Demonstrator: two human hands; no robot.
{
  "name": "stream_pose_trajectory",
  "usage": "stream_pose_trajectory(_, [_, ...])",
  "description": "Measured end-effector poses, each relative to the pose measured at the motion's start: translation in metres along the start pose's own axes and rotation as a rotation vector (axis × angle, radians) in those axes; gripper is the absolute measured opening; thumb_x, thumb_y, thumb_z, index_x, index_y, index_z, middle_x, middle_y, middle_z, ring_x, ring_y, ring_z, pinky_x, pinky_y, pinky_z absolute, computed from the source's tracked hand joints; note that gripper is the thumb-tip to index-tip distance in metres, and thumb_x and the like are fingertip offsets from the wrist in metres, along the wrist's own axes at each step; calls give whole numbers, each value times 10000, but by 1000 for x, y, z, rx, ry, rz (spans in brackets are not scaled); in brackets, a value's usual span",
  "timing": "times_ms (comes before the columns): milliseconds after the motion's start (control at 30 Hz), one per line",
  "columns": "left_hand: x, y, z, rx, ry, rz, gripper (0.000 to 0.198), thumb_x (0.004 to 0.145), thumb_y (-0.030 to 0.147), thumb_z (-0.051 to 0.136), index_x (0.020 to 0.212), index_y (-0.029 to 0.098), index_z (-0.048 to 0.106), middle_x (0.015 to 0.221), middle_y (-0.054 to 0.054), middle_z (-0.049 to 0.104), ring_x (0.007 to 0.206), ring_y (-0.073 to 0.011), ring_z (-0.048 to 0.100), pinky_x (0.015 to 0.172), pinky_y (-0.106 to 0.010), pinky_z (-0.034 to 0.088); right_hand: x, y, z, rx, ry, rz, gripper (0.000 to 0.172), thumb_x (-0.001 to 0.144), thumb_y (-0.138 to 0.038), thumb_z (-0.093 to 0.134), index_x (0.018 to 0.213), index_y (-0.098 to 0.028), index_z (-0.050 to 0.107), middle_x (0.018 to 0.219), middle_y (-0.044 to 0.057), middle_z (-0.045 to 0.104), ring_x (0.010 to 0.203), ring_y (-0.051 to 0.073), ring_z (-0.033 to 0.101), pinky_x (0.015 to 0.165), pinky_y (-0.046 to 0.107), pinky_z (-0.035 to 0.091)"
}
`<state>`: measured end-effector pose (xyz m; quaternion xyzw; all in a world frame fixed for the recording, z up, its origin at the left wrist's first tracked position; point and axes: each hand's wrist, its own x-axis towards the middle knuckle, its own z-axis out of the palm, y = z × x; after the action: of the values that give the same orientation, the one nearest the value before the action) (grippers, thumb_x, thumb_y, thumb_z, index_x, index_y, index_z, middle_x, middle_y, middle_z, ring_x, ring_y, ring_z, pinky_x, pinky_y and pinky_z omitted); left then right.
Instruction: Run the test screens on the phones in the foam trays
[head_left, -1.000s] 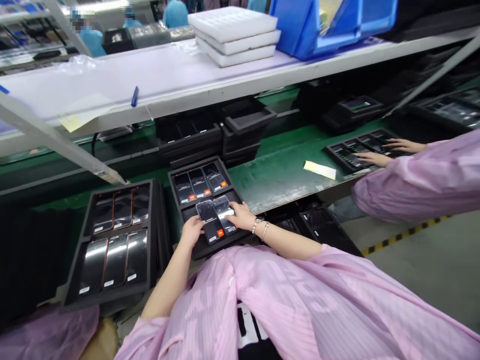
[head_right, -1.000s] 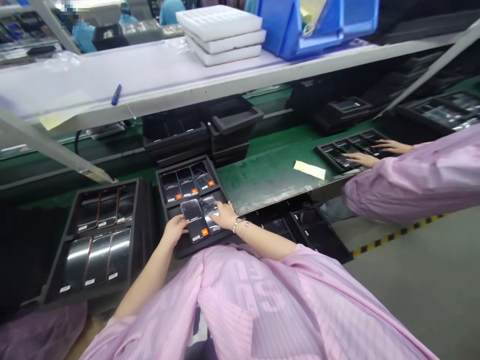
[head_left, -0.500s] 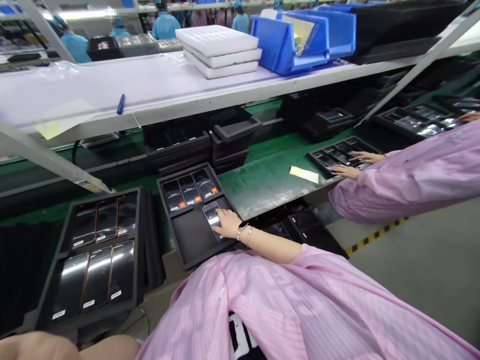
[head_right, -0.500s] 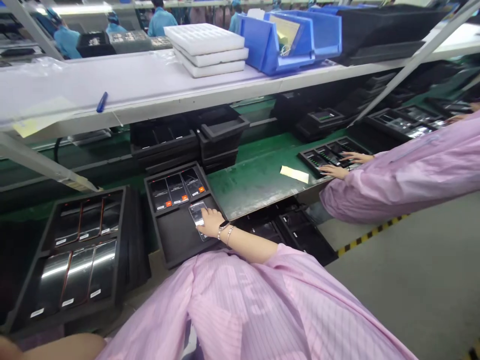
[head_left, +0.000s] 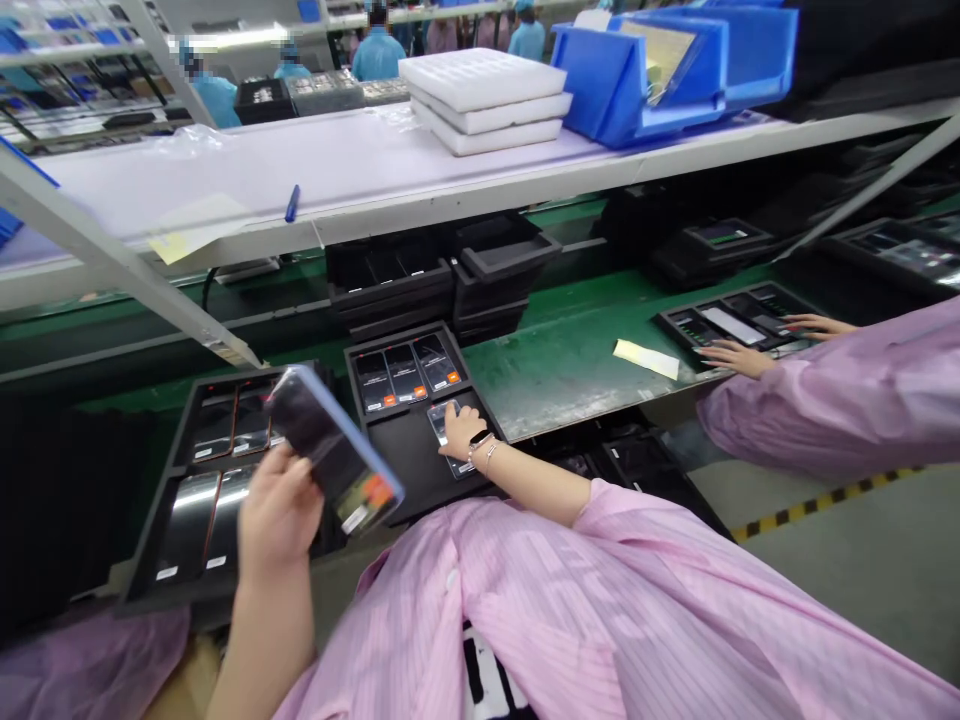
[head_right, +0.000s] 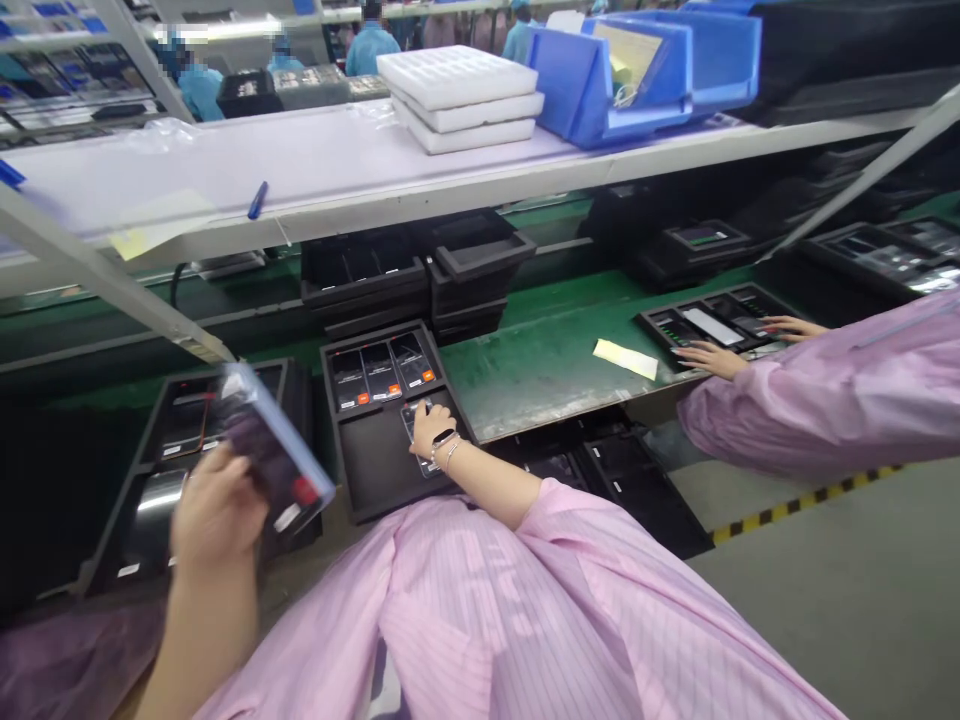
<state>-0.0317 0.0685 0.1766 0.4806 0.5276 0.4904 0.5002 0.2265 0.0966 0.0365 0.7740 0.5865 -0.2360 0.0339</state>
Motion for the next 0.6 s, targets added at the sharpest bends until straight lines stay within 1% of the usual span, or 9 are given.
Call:
stream_pose_trajectory(33, [8,-14,7,-5,-28,-67,423,694,492,855,1038,270,749,909,-33,783,715,-181,722,587,-280,599,1,3,-2,8,-2,8,1194,725,-500,928,1669,-129,297,1457,313,522,1306,396,551,1010,483,517])
stream_pose_trajectory(100, [18,-43,18,47,-108,-248,473,644,434,878,1023,203,717,825,-21,757,691,-174,712,561,-248,577,1,11,-4,23,-12,22,1215,742,-518,909,1678,-104,255,1446,315,532,1306,388,566,1022,467,518])
stream_pose_trajectory(167, [21,-73,27,144,-145,-393,377,684,356,858,970,170,698,728,-10,717,657,-166,693,564,-244,573,0,16,-3,32,-31,28,1194,787,-526,868,1674,-48,227,1436,332,537,1307,389,578,1039,456,510])
stream_pose_trajectory(233, [21,-97,34,189,-149,-477,257,717,242,838,906,145,692,677,-16,692,615,-164,673,581,-266,580,-3,19,-1,37,-48,18,1191,804,-536,851,1662,-1,223,1439,350,528,1318,406,574,1058,460,499])
stream_pose_trajectory(300, [21,-117,41,209,-147,-535,177,759,166,806,884,133,685,670,-25,688,614,-173,681,630,-306,604,-7,18,3,42,-50,4,1188,799,-512,862,1654,17,229,1459,366,502,1340,430,551,1075,485,489])
stream_pose_trajectory(400, [23,-135,49,216,-144,-578,129,818,115,769,903,130,673,703,-29,699,657,-180,708,699,-336,626,-12,16,5,72,-46,17,1162,773,-424,895,1632,32,259,1463,385,488,1364,450,533,1095,518,479])
stream_pose_trajectory(500, [27,-146,53,215,-148,-582,130,846,102,751,935,128,660,747,-34,720,693,-174,720,734,-331,632,-8,20,1,134,-64,66,1155,721,-395,932,1587,52,311,1453,407,497,1370,455,549,1112,535,474])
stream_pose_trajectory(567, [29,-151,54,218,-153,-577,142,851,107,752,952,128,655,759,-33,726,708,-172,722,749,-327,633,-2,26,-5,197,-97,83,1045,726,-384,926,1521,53,406,1417,403,541,1315,437,608,1077,524,508])
stream_pose_trajectory(600, [29,-153,54,220,-154,-573,144,854,106,748,959,128,652,759,-30,724,711,-170,720,752,-325,632,1,29,-7,237,-122,76,927,742,-362,912,1462,38,485,1372,374,594,1257,413,653,1039,498,537])
